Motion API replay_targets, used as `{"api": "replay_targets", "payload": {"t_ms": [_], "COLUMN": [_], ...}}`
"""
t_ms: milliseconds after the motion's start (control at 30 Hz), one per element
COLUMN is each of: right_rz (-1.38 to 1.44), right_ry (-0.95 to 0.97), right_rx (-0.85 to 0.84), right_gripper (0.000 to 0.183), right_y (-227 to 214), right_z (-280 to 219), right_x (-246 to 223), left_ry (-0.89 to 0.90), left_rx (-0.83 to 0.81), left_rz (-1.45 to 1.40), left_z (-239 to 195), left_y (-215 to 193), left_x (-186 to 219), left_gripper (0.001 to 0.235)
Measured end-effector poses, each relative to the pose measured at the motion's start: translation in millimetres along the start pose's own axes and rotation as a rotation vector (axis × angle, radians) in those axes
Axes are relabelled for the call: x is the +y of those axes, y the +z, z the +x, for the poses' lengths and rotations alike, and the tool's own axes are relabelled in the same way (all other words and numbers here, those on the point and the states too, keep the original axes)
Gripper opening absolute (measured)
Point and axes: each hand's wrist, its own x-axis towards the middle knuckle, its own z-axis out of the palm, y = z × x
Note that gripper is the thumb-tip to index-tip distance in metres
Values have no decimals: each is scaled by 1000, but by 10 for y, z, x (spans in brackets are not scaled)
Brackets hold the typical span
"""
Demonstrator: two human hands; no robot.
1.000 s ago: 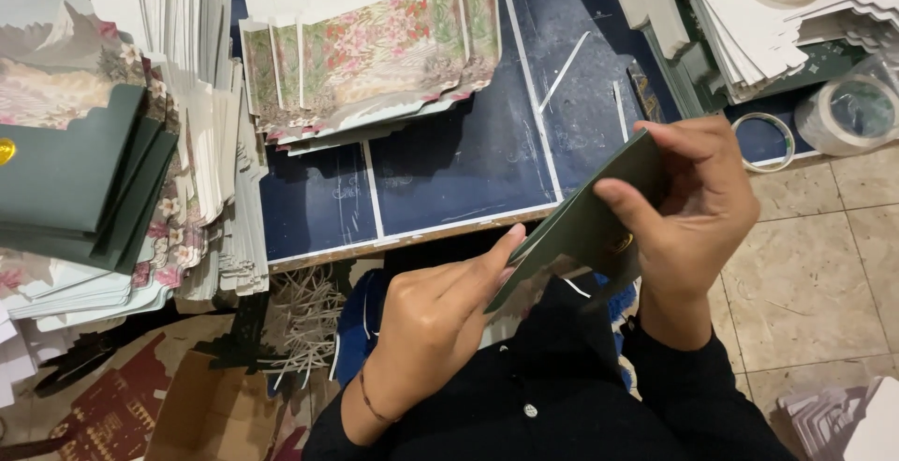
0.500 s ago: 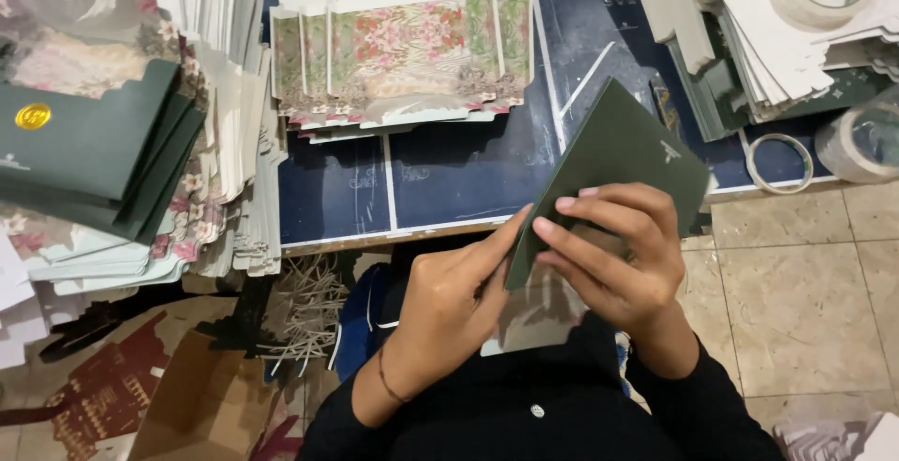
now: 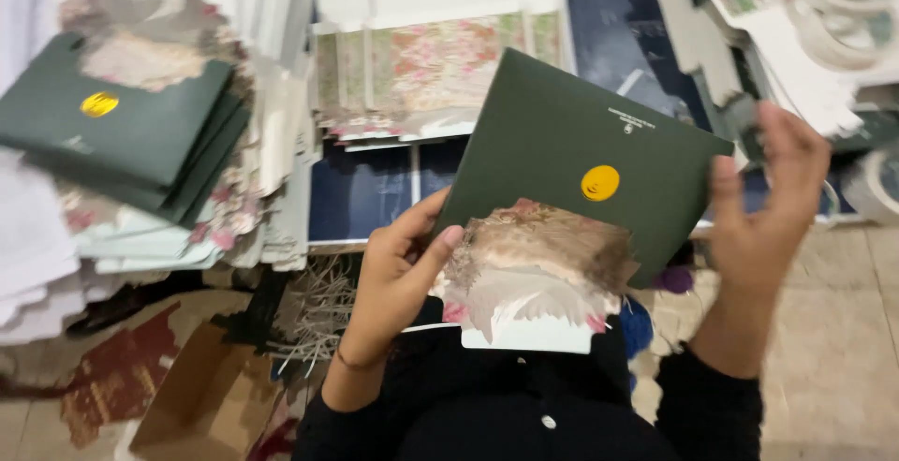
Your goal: Manually assembling invitations by inserting decorative liners into envelopes and folding them.
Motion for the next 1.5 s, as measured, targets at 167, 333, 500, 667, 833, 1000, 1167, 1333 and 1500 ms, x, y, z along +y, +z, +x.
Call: {"api": "replay_targets", "payload": {"t_ms": [167,333,500,667,833,1000,1167,1333,1500], "right_rz": [320,226,303,298,518,654,375,423,644], "right_ry": [410,274,218,206,330,464,334,183,375], "right_rx": [-12,-63,-143,-96,-125,-223,-113,-86,-186], "right_gripper": [37,20,15,20,12,21,4,22,46], "right_y": [177,479,707,615,555,399,307,329,329], "right_z": [-110,-312,-376,-365,-273,-168,-242,-235,-124], "right_x": [-29,-231,-637,-699,-667,-621,-707,-672,-907], "left_ry": [-119,131,444,544,505,476,442,451,336], "left_rx": [-17,149,135,238,280,300,300,245,171], "left_rz": [-82,560,567,584,505,426,365,244,137], "left_z": [-32,113,309,370,344,262,233,283,307], "left_y": [-88,9,477,679,755,826,860,805,722], "left_x": [-264,-564,-137,141,133,171,246,224,301], "left_gripper": [52,68,34,65,41,42,37,29,27]}}
